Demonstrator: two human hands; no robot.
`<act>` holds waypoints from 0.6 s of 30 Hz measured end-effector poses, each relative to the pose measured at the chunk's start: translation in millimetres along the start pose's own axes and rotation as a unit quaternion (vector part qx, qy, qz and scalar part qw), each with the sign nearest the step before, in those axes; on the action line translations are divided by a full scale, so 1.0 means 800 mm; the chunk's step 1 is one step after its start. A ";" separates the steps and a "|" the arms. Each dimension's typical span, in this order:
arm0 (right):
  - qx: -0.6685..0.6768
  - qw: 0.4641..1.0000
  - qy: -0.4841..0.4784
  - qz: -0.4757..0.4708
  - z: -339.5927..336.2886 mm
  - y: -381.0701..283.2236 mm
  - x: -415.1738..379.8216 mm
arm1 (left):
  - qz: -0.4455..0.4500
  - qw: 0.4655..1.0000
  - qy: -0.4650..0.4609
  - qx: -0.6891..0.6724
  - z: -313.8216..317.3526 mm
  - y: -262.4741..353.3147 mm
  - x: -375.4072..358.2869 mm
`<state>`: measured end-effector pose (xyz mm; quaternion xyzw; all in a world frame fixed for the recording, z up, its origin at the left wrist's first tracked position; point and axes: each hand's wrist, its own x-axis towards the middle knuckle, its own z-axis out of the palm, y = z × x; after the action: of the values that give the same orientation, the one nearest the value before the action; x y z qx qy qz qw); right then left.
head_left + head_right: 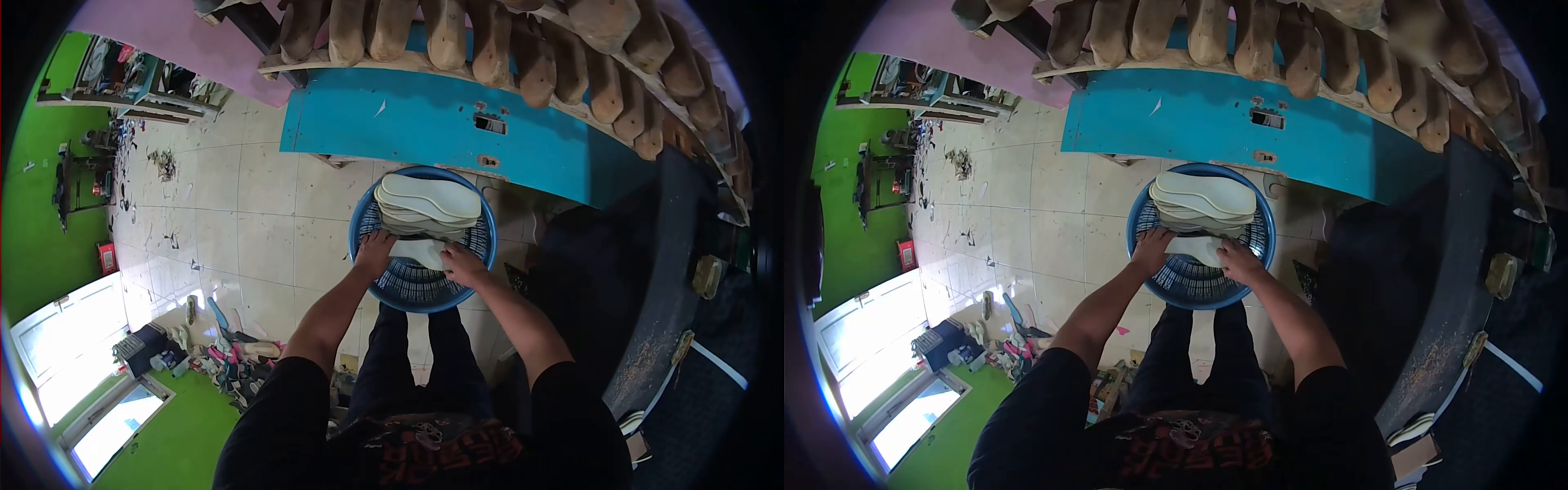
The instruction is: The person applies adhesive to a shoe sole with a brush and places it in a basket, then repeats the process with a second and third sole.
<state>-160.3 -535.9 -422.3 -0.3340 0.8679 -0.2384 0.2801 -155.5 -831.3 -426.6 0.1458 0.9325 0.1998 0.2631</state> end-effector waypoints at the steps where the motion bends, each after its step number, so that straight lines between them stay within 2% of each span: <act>1: -0.030 0.999 0.015 0.026 0.006 -0.001 0.003 | -0.019 1.000 0.017 -0.001 0.011 -0.001 0.004; 5: -0.070 0.993 0.038 0.082 0.038 0.001 0.012 | -0.030 0.998 0.037 0.052 0.048 -0.001 0.018; 7: -0.080 0.988 0.067 0.110 0.045 -0.002 0.012 | -0.064 0.997 0.006 0.029 0.042 0.006 0.017; 9: -0.109 0.983 0.100 0.105 0.039 -0.017 0.008 | -0.054 0.997 0.013 0.052 0.040 0.013 0.011; 11: -0.104 0.985 0.055 0.123 0.032 -0.033 0.010 | -0.035 0.997 0.019 0.068 0.036 0.030 0.003; 12: -0.094 0.986 0.017 0.135 0.036 -0.036 0.012 | -0.038 0.997 -0.060 0.020 0.033 0.034 0.005; 15: -0.088 0.982 0.062 0.156 0.047 -0.052 0.003 | -0.059 0.995 -0.075 0.036 0.036 0.054 -0.006; 17: -0.116 0.980 0.035 0.157 0.059 -0.046 0.010 | -0.050 0.996 -0.054 0.053 0.066 0.046 -0.003; 18: -0.109 0.975 0.002 0.193 0.063 -0.047 0.017 | -0.044 0.996 -0.042 0.063 0.066 0.049 -0.005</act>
<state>-119.3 -582.3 -441.3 -0.1882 0.9372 -0.0845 0.2813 -116.8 -782.8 -448.7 0.1289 0.9371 0.1224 0.3005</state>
